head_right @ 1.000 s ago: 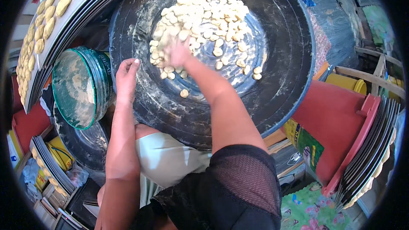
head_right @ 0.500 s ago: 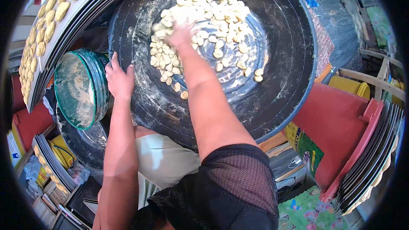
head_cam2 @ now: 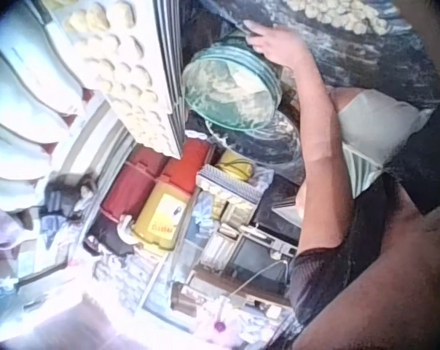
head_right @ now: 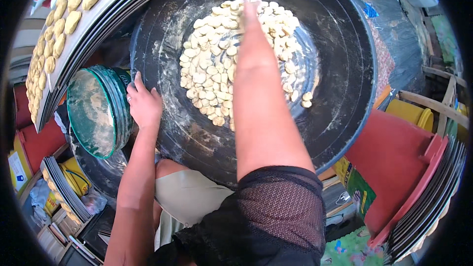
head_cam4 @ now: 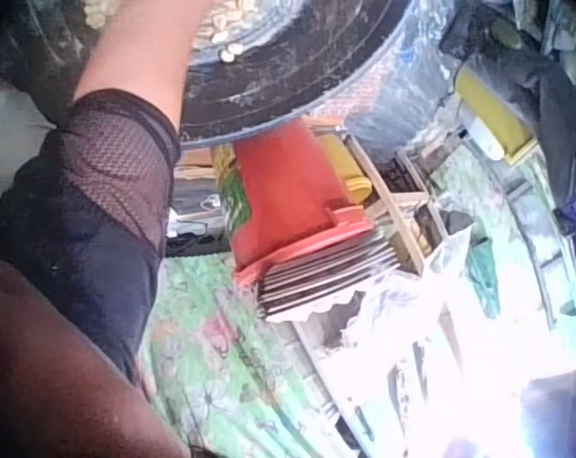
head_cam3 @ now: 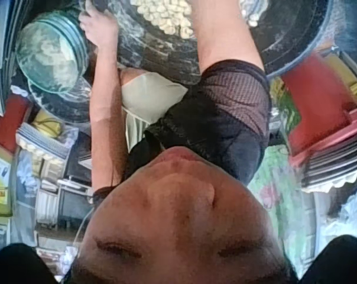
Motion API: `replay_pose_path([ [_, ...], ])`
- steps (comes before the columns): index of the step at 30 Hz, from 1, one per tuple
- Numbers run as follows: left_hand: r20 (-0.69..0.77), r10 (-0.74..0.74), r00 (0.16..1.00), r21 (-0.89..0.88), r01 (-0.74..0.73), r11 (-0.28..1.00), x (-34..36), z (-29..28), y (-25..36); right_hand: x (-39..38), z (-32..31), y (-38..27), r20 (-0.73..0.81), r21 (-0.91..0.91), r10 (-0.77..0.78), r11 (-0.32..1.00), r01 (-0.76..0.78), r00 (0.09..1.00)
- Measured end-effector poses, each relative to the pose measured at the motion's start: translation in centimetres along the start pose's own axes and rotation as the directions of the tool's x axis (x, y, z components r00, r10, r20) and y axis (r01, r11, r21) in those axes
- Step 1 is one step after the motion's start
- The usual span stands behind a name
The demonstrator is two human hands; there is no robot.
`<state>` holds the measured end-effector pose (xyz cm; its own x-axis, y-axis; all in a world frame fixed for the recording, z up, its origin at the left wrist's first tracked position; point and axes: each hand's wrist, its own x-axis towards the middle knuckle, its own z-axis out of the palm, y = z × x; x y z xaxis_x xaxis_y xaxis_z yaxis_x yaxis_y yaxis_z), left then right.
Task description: The person arranges shaped dough onto a metal tray, retrieves dough from a container, and pinches the dough into small pieces by hand inside a basin.
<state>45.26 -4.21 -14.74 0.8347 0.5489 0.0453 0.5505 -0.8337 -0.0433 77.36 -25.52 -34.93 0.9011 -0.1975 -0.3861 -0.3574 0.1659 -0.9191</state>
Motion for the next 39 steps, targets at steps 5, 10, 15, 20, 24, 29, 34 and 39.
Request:
replay_pose_path([
  [5,-0.008,-0.006,1.000,0.032,0.007,0.999,-0.3,-0.4,-1.9,-14.5,9.7,3.6,0.391,-0.791,-0.100,0.472,0.389,0.915],
  [10,-0.003,0.014,1.000,-0.022,-0.014,1.000,0.1,-0.4,-1.3,-27.0,1.0,7.0,0.943,-0.316,0.122,0.048,0.948,0.308],
  [15,-0.022,0.026,0.999,0.000,-0.026,1.000,0.0,0.2,-1.0,-23.6,-4.3,2.2,0.934,-0.356,0.157,0.426,0.832,0.320],
  [20,0.007,0.020,1.000,-0.067,-0.020,0.998,0.0,-0.3,0.0,-5.2,0.5,0.3,0.328,-0.184,0.200,0.972,-0.145,0.923],
  [24,0.008,-0.018,1.000,-0.037,0.019,0.999,-0.2,0.3,-1.5,-13.7,9.0,1.8,0.484,-0.471,0.520,0.833,-0.291,0.704],
  [29,0.001,-0.016,1.000,-0.040,0.016,0.999,0.1,-0.2,-1.0,-21.2,5.3,2.9,0.558,-0.759,0.697,0.648,-0.063,0.450],
  [34,0.020,-0.006,1.000,-0.013,0.006,1.000,0.0,-0.5,-0.8,-26.4,-2.2,6.0,0.675,-0.730,0.729,0.682,-0.045,0.115],
  [39,-0.074,0.046,0.996,-0.012,-0.047,0.999,-0.3,-0.5,-0.8,-27.5,-9.5,6.1,0.642,-0.236,0.711,0.540,-0.808,0.287],
])
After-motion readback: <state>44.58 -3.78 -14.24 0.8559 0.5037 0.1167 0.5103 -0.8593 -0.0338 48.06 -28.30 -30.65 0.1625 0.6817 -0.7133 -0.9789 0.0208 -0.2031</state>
